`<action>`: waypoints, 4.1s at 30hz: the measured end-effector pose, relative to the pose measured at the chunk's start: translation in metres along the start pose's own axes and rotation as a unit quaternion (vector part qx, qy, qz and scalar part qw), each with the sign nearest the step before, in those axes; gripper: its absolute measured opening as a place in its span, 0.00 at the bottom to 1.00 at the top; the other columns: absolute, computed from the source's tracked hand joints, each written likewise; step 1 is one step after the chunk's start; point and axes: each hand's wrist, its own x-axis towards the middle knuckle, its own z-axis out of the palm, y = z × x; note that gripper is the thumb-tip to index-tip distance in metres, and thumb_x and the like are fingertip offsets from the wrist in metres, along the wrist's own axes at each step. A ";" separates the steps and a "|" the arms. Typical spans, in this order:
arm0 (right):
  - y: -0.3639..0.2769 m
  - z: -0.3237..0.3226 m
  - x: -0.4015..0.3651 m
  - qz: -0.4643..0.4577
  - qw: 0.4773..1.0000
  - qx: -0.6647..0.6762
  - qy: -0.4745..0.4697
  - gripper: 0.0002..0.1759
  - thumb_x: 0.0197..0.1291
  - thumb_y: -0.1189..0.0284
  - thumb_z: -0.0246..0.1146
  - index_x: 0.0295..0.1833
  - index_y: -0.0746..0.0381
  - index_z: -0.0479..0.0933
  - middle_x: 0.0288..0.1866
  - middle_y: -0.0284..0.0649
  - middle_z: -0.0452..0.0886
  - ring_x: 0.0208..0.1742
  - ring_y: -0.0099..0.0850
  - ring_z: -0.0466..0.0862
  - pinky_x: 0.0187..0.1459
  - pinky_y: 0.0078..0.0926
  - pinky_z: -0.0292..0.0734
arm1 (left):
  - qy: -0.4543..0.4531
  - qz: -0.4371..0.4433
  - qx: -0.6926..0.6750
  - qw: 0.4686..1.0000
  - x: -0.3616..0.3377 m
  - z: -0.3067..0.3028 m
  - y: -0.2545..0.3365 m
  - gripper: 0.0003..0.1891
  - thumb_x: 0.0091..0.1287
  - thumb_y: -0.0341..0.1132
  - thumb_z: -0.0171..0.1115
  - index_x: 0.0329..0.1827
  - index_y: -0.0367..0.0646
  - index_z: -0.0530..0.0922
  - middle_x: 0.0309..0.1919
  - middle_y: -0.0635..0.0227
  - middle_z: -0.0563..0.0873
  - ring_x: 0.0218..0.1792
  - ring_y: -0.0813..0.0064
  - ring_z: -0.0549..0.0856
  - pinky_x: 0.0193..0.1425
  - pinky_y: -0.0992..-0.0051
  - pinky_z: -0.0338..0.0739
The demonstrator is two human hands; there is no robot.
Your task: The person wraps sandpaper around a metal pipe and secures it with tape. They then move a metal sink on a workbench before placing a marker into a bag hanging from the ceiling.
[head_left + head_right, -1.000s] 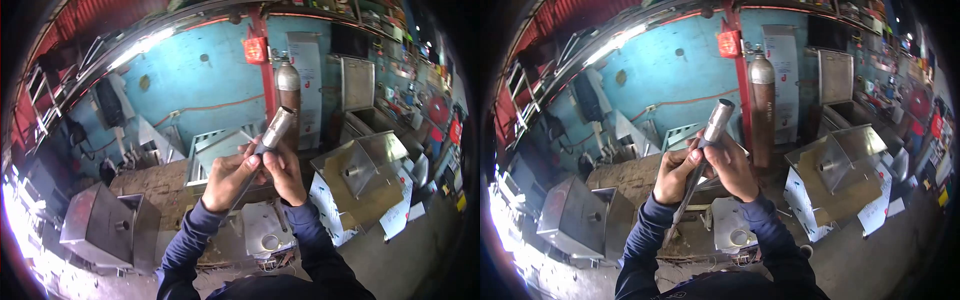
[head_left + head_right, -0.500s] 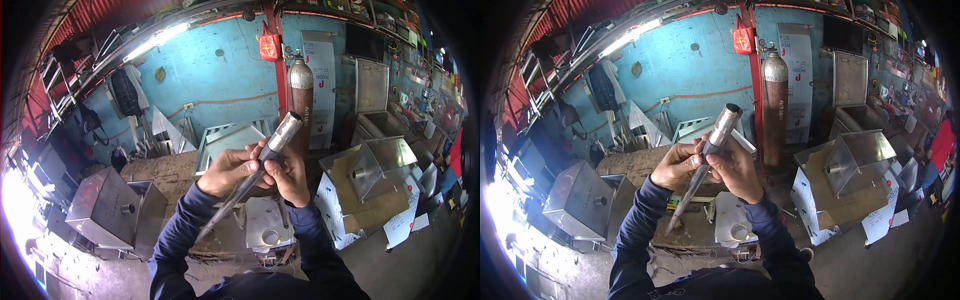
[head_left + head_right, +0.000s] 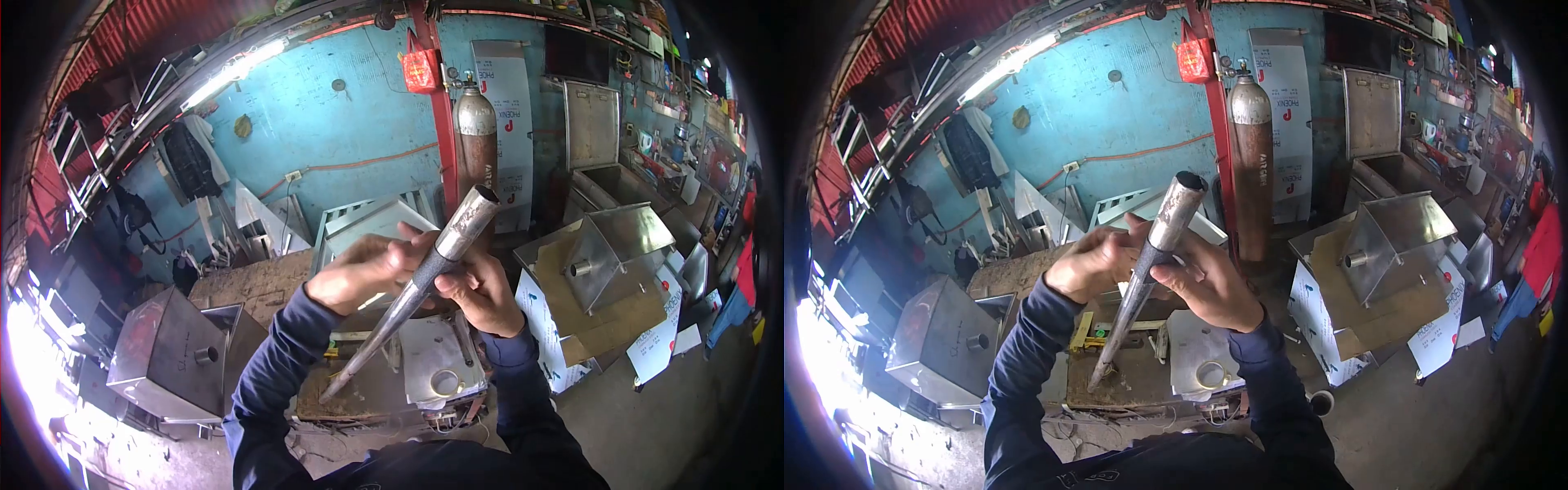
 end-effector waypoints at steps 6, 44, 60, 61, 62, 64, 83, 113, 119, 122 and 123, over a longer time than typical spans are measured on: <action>0.000 0.001 0.003 -0.008 1.000 -0.004 0.012 0.25 0.72 0.70 0.57 0.69 0.68 0.64 0.70 0.51 0.71 0.70 0.35 0.72 0.69 0.33 0.67 | 0.046 0.080 0.234 0.968 0.007 0.007 -0.002 0.20 0.71 0.36 0.64 0.57 0.29 0.78 0.46 0.58 0.87 0.44 0.73 0.86 0.54 0.72 0.80; 0.210 -0.052 -0.331 0.258 0.817 -0.513 -0.050 0.29 0.50 0.62 0.76 0.56 0.57 0.73 0.49 0.42 0.78 0.47 0.42 0.80 0.46 0.39 0.78 | 0.612 0.295 0.569 0.463 -0.117 0.006 0.045 0.24 0.77 0.53 0.44 0.44 0.41 0.79 0.28 0.68 0.80 0.24 0.80 0.76 0.25 0.80 0.68; 0.233 -0.034 -0.325 0.319 0.845 -0.428 -0.002 0.13 0.49 0.71 0.75 0.37 0.63 0.79 0.41 0.40 0.77 0.45 0.40 0.80 0.46 0.35 0.76 | 0.642 0.292 0.583 0.403 -0.153 -0.011 0.070 0.23 0.77 0.56 0.40 0.45 0.47 0.76 0.29 0.71 0.76 0.24 0.82 0.72 0.21 0.82 0.66; 0.230 -0.035 -0.318 0.292 0.866 -0.406 0.023 0.12 0.50 0.71 0.74 0.37 0.64 0.80 0.41 0.40 0.79 0.45 0.39 0.80 0.47 0.34 0.75 | 0.644 0.294 0.583 0.399 -0.156 -0.012 0.072 0.23 0.77 0.56 0.39 0.45 0.48 0.75 0.29 0.72 0.76 0.24 0.83 0.72 0.21 0.82 0.66; 0.229 -0.035 -0.310 0.264 0.884 -0.382 0.047 0.11 0.50 0.72 0.74 0.37 0.64 0.80 0.41 0.40 0.80 0.46 0.38 0.80 0.48 0.33 0.75 | 0.645 0.297 0.583 0.395 -0.159 -0.013 0.074 0.23 0.77 0.56 0.39 0.46 0.48 0.75 0.29 0.72 0.76 0.24 0.83 0.72 0.21 0.82 0.66; 0.230 -0.034 -0.291 0.254 0.893 -0.363 0.073 0.12 0.52 0.71 0.73 0.38 0.65 0.80 0.44 0.40 0.81 0.47 0.35 0.81 0.49 0.31 0.75 | 0.645 0.299 0.579 0.398 -0.165 -0.016 0.074 0.23 0.77 0.56 0.39 0.46 0.49 0.75 0.29 0.72 0.75 0.24 0.83 0.71 0.20 0.82 0.66; 0.138 -0.001 -0.107 0.242 0.949 -0.139 0.147 0.08 0.61 0.77 0.69 0.42 0.65 0.76 0.40 0.34 0.81 0.42 0.18 0.81 0.44 0.18 0.76 | 0.398 0.225 0.005 0.890 -0.170 0.012 -0.028 0.23 0.76 0.47 0.53 0.49 0.30 0.79 0.28 0.66 0.82 0.21 0.82 0.77 0.21 0.82 0.69; -0.063 -0.115 -0.201 0.468 0.803 -0.355 -0.096 0.08 0.50 0.77 0.74 0.31 0.67 0.81 0.32 0.39 0.81 0.35 0.28 0.83 0.39 0.24 0.76 | -0.022 -0.388 -0.419 0.821 0.067 0.157 -0.343 0.20 0.76 0.52 0.53 0.49 0.41 0.76 0.33 0.73 0.80 0.25 0.89 0.72 0.21 0.87 0.65; -0.055 -0.123 -0.234 0.465 0.791 -0.369 -0.146 0.09 0.46 0.75 0.74 0.31 0.66 0.80 0.31 0.40 0.82 0.33 0.36 0.83 0.37 0.30 0.76 | 0.008 -0.375 -0.487 0.789 0.067 0.153 -0.379 0.20 0.77 0.47 0.51 0.54 0.36 0.71 0.34 0.69 0.79 0.23 0.89 0.73 0.18 0.89 0.71; -0.050 -0.125 -0.243 0.457 0.800 -0.356 -0.159 0.09 0.47 0.78 0.74 0.31 0.67 0.80 0.33 0.39 0.83 0.35 0.34 0.85 0.38 0.28 0.78 | 0.021 -0.376 -0.514 0.770 0.061 0.146 -0.383 0.19 0.79 0.45 0.49 0.55 0.35 0.71 0.34 0.70 0.78 0.23 0.90 0.73 0.18 0.89 0.72; -0.047 -0.125 -0.245 0.449 0.807 -0.350 -0.159 0.09 0.47 0.78 0.74 0.32 0.67 0.81 0.33 0.39 0.83 0.35 0.34 0.85 0.38 0.28 0.78 | 0.023 -0.374 -0.517 0.770 0.060 0.144 -0.385 0.18 0.79 0.45 0.49 0.55 0.35 0.71 0.34 0.70 0.78 0.23 0.90 0.73 0.18 0.89 0.73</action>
